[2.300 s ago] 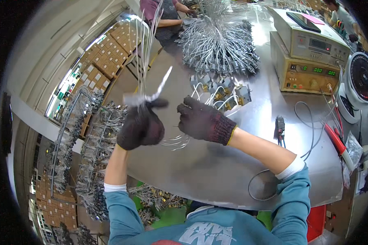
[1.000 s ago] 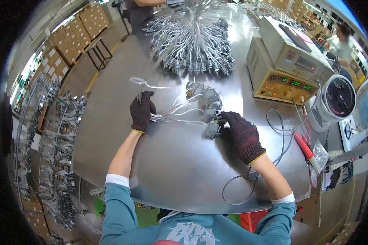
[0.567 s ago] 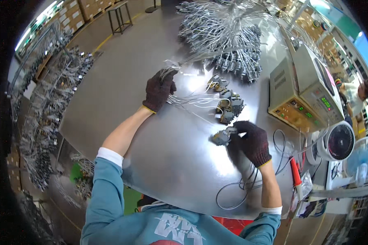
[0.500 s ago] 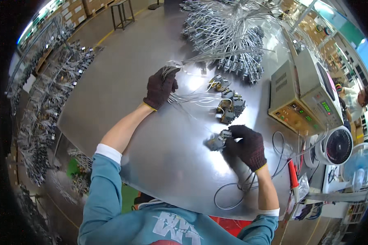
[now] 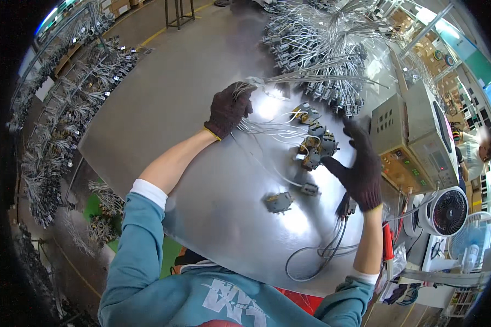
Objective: Arranging and inspecting rows of electronic components connected with wires on a metal workbench.
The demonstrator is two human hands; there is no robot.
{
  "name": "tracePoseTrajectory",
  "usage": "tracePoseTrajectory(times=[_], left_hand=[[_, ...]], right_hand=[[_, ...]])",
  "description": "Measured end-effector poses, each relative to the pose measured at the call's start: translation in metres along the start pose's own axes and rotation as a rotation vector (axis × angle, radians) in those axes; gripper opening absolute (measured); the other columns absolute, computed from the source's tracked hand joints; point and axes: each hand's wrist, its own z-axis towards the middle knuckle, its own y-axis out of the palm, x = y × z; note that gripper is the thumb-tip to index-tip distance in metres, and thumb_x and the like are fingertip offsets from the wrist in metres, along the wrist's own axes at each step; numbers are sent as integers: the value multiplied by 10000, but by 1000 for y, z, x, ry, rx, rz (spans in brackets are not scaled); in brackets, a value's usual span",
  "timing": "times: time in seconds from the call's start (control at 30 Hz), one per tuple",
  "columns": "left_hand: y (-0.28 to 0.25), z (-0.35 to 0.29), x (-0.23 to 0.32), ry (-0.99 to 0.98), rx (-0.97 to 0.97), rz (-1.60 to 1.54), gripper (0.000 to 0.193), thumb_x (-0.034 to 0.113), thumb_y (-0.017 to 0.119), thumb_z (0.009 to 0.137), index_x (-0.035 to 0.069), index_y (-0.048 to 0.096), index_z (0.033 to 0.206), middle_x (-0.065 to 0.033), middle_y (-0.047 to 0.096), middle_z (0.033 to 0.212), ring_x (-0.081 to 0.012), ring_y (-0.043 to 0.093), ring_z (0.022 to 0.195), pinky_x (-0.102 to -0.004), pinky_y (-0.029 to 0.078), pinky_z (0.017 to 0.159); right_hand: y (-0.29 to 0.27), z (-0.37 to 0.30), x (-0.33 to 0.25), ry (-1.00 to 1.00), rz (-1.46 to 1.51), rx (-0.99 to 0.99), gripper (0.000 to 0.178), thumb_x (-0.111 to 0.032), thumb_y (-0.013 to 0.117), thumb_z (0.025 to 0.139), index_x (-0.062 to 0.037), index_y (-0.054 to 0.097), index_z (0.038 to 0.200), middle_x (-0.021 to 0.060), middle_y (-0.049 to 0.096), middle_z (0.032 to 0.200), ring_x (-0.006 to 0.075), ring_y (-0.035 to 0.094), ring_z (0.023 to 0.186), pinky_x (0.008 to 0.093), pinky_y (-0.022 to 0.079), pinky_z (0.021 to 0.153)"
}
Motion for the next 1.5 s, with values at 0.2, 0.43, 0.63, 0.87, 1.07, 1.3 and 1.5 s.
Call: tracePoseTrajectory(times=[0.2, 0.43, 0.63, 0.87, 1.07, 1.3, 1.5], left_hand=[[0, -8, 4, -84, -8, 37, 300, 276, 569, 1065, 80, 730, 1226, -55, 706, 693, -146, 681, 612, -326, 559, 594], [0, -3, -8, 48, -35, 89, 180, 183, 609, 1027, 56, 687, 1127, -77, 731, 721, -191, 737, 631, -347, 587, 630], [1, -1, -8, -59, 1, -90, 213, 159, 595, 1010, 54, 700, 1163, -88, 736, 750, -174, 730, 649, -337, 579, 625], [17, 2, 25, -161, -92, 127, 185, 207, 613, 1023, 48, 704, 1053, -81, 729, 756, -170, 730, 648, -324, 576, 619], [11, 5, 13, -210, -61, -30, 235, 261, 647, 1033, 32, 693, 1007, -63, 725, 772, -131, 714, 638, -311, 570, 588], [13, 5, 20, -330, 8, -131, 274, 265, 666, 1047, 37, 679, 895, -60, 709, 705, -129, 665, 614, -324, 540, 589], [14, 8, 12, -281, -30, -101, 318, 315, 669, 1045, 2, 713, 1088, -58, 719, 721, -111, 671, 591, -296, 557, 568]], right_hand=[[18, 25, 53, -71, 79, -404, 998, -128, 881, 836, -103, 317, 1659, 156, 348, 1708, 300, 338, 1574, 447, 360, 1234], [10, 5, 10, 44, 99, -412, 735, -57, 812, 877, -77, 514, 1549, 159, 615, 1492, 286, 583, 1388, 415, 455, 1159], [27, -41, -37, -267, -373, -119, 720, -171, 894, 783, -119, 602, 1439, 150, 710, 1237, 380, 699, 1055, 467, 563, 910], [23, -60, -39, 139, 78, -471, 941, -353, 971, 734, -104, 522, 1523, 163, 719, 1263, 324, 758, 1050, 415, 606, 908], [22, -48, -42, -52, -76, -469, 900, -275, 949, 777, -115, 503, 1542, 155, 692, 1340, 262, 754, 1118, 387, 612, 928], [30, -47, -32, 262, 446, -467, 1029, 21, 780, 906, -184, 160, 1702, 252, 607, 1446, 302, 744, 1114, 435, 620, 926], [42, -56, -9, 263, 461, -458, 989, 15, 769, 892, -247, 234, 1682, 224, 597, 1450, 265, 777, 853, 394, 653, 777]])
